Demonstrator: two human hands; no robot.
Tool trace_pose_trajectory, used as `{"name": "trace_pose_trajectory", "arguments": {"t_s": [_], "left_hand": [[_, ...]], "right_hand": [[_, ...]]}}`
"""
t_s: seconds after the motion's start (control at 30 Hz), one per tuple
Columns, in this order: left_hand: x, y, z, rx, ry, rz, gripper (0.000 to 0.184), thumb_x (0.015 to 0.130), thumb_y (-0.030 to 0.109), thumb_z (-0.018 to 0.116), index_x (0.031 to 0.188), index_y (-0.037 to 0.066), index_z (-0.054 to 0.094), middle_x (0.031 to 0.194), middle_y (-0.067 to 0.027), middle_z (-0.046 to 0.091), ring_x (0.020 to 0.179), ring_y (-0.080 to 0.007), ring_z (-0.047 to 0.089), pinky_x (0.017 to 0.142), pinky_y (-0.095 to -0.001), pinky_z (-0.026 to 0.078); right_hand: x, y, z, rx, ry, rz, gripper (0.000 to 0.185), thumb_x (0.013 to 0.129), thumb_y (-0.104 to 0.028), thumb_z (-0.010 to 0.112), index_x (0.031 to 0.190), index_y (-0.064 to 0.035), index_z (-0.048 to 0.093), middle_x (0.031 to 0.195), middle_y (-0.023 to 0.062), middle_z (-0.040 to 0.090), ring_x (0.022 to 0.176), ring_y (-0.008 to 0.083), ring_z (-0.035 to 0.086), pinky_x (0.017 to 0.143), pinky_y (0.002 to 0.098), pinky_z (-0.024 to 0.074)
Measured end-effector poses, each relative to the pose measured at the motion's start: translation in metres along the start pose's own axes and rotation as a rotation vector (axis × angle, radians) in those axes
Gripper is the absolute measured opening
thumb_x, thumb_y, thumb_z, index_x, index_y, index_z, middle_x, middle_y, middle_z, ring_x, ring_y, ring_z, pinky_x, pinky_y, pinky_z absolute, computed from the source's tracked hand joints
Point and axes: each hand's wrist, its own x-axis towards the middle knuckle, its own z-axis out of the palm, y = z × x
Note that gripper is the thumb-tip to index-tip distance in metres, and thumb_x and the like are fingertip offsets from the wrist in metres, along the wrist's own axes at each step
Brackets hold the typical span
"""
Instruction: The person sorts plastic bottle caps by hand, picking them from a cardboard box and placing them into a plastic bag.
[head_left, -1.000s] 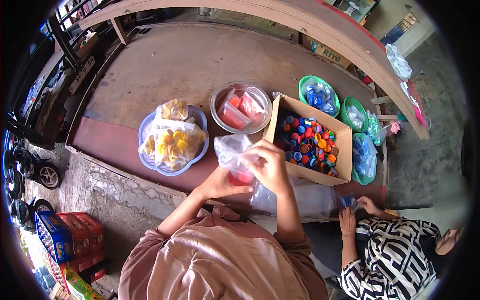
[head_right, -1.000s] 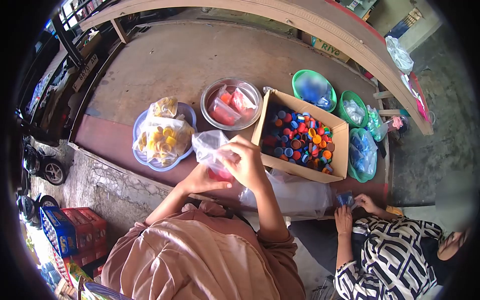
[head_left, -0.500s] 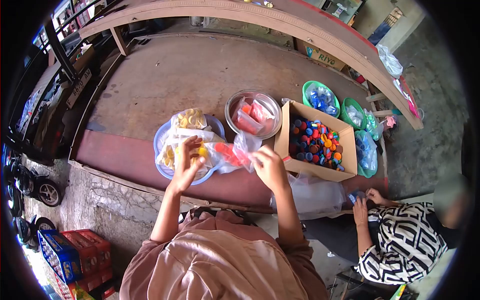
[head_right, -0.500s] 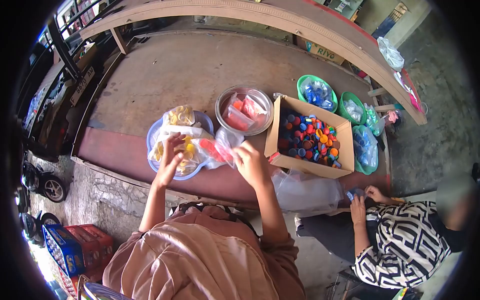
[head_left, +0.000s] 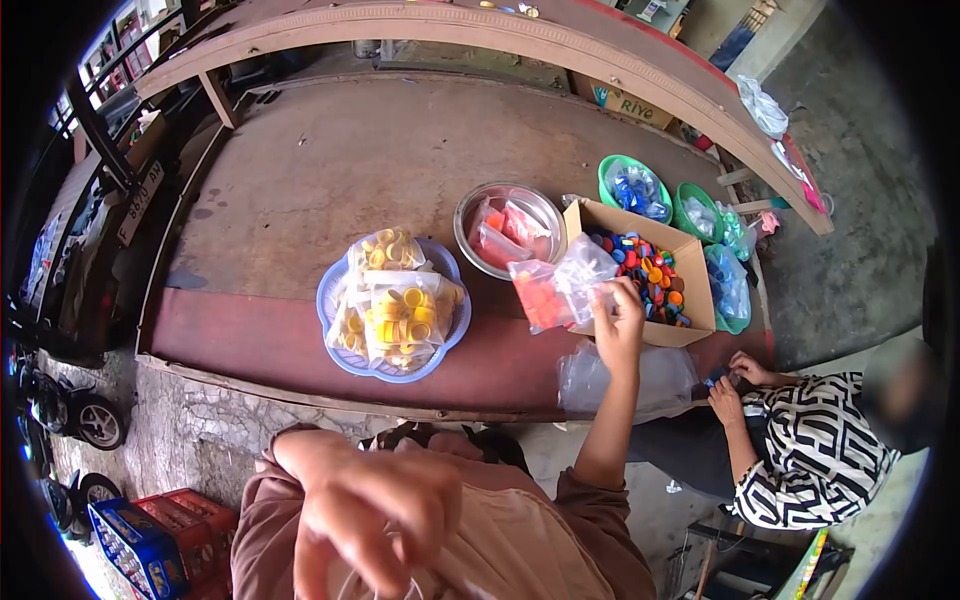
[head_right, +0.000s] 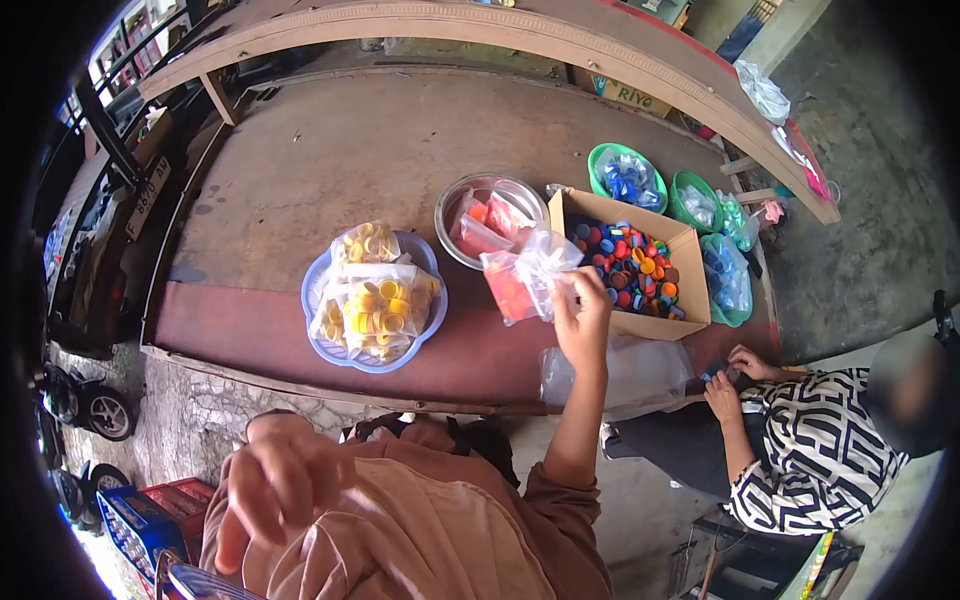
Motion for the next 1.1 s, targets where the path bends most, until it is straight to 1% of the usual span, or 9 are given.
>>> {"name": "trace_pose_trajectory", "arguments": {"t_s": [0.1, 0.2, 0.4, 0.47, 0.67, 0.77, 0.87, 1.0, 1.1], "left_hand": [[0.020, 0.002, 0.008, -0.071, -0.139, 0.041, 0.026, 0.084, 0.036, 0.056, 0.074, 0.014, 0.063, 0.087, -0.0024, 0.051, 0.072, -0.0153, 0.047, 0.059, -0.0274, 0.040], [0.026, -0.003, 0.016, -0.095, -0.147, 0.053, 0.020, 0.079, 0.032, 0.065, 0.074, 0.013, 0.066, 0.090, -0.0026, 0.056, 0.073, -0.0162, 0.050, 0.059, -0.0287, 0.039], [0.030, -0.053, 0.057, -0.028, -0.059, 0.368, 0.036, 0.079, 0.053, 0.059, 0.074, 0.017, 0.058, 0.088, -0.0042, 0.052, 0.065, -0.0185, 0.053, 0.051, -0.0293, 0.041], [0.040, -0.051, 0.051, -0.078, -0.207, 0.202, 0.034, 0.079, 0.051, 0.060, 0.075, 0.017, 0.060, 0.089, -0.0053, 0.050, 0.069, -0.0201, 0.053, 0.054, -0.0298, 0.041], [0.055, -0.085, 0.047, 0.053, -0.281, 0.238, 0.012, 0.083, 0.025, 0.059, 0.085, 0.014, 0.062, 0.090, -0.0062, 0.055, 0.075, -0.0180, 0.053, 0.063, -0.0366, 0.045], [0.009, -0.114, 0.044, 0.690, 0.265, -0.054, 0.033, 0.069, 0.026, 0.070, 0.092, 0.008, 0.056, 0.088, -0.0079, 0.051, 0.075, -0.0212, 0.051, 0.057, -0.0326, 0.039], [-0.035, -0.149, 0.000, 1.299, 0.490, -0.522, 0.068, 0.052, 0.024, 0.080, 0.107, 0.004, 0.045, 0.105, -0.0144, 0.044, 0.096, -0.0268, 0.046, 0.080, -0.0360, 0.039], [-0.074, -0.188, -0.003, 0.868, 0.471, -1.101, 0.091, 0.051, 0.022, 0.086, 0.124, -0.002, 0.037, 0.118, -0.0148, 0.047, 0.108, -0.0275, 0.049, 0.095, -0.0352, 0.038], [-0.095, -0.212, 0.003, 0.745, 0.607, -0.842, 0.099, 0.052, 0.021, 0.086, 0.129, -0.003, 0.029, 0.123, -0.0173, 0.044, 0.114, -0.0261, 0.046, 0.097, -0.0365, 0.036]], "right_hand": [[-0.006, 0.015, 0.000, 0.010, 0.110, 0.031, 0.010, 0.077, -0.002, 0.060, 0.083, 0.0038, 0.055, 0.077, 0.0113, 0.055, 0.073, 0.0228, 0.056, 0.067, 0.0302, 0.0427], [-0.017, 0.014, 0.007, -0.067, -0.031, -0.013, 0.010, 0.074, -0.002, 0.060, 0.081, 0.0034, 0.056, 0.077, 0.0129, 0.055, 0.072, 0.0261, 0.056, 0.066, 0.0321, 0.0433], [-0.036, 0.022, 0.009, 0.005, -0.235, 0.036, 0.012, 0.074, -0.005, 0.063, 0.081, 0.0033, 0.058, 0.078, 0.0146, 0.056, 0.073, 0.0293, 0.057, 0.066, 0.0338, 0.0436], [-0.039, 0.022, 0.002, 0.050, -0.312, 0.024, 0.013, 0.074, -0.005, 0.063, 0.082, 0.0039, 0.058, 0.078, 0.0150, 0.056, 0.074, 0.0293, 0.057, 0.067, 0.0337, 0.0435], [-0.043, 0.032, -0.022, 0.138, -0.376, -0.035, 0.013, 0.073, -0.005, 0.064, 0.083, 0.0027, 0.059, 0.080, 0.0123, 0.056, 0.075, 0.0266, 0.057, 0.067, 0.0326, 0.0449], [-0.038, 0.024, -0.046, 0.193, -0.395, -0.097, 0.013, 0.070, -0.003, 0.065, 0.082, 0.0011, 0.060, 0.079, 0.0106, 0.055, 0.074, 0.0246, 0.057, 0.067, 0.0316, 0.0447], [-0.037, 0.020, -0.064, 0.319, -0.375, -0.154, 0.011, 0.069, -0.002, 0.066, 0.078, -0.0004, 0.060, 0.074, 0.0083, 0.056, 0.071, 0.0191, 0.054, 0.065, 0.0282, 0.0421], [-0.035, 0.017, -0.069, 0.522, -0.522, -0.201, 0.016, 0.065, -0.006, 0.070, 0.078, -0.0011, 0.062, 0.076, 0.0076, 0.059, 0.071, 0.0182, 0.055, 0.064, 0.0282, 0.0427], [-0.040, 0.018, -0.060, 0.455, -0.586, -0.145, 0.029, 0.066, -0.017, 0.075, 0.089, -0.0028, 0.064, 0.084, 0.0084, 0.056, 0.075, 0.0207, 0.058, 0.066, 0.0297, 0.0457]]}}
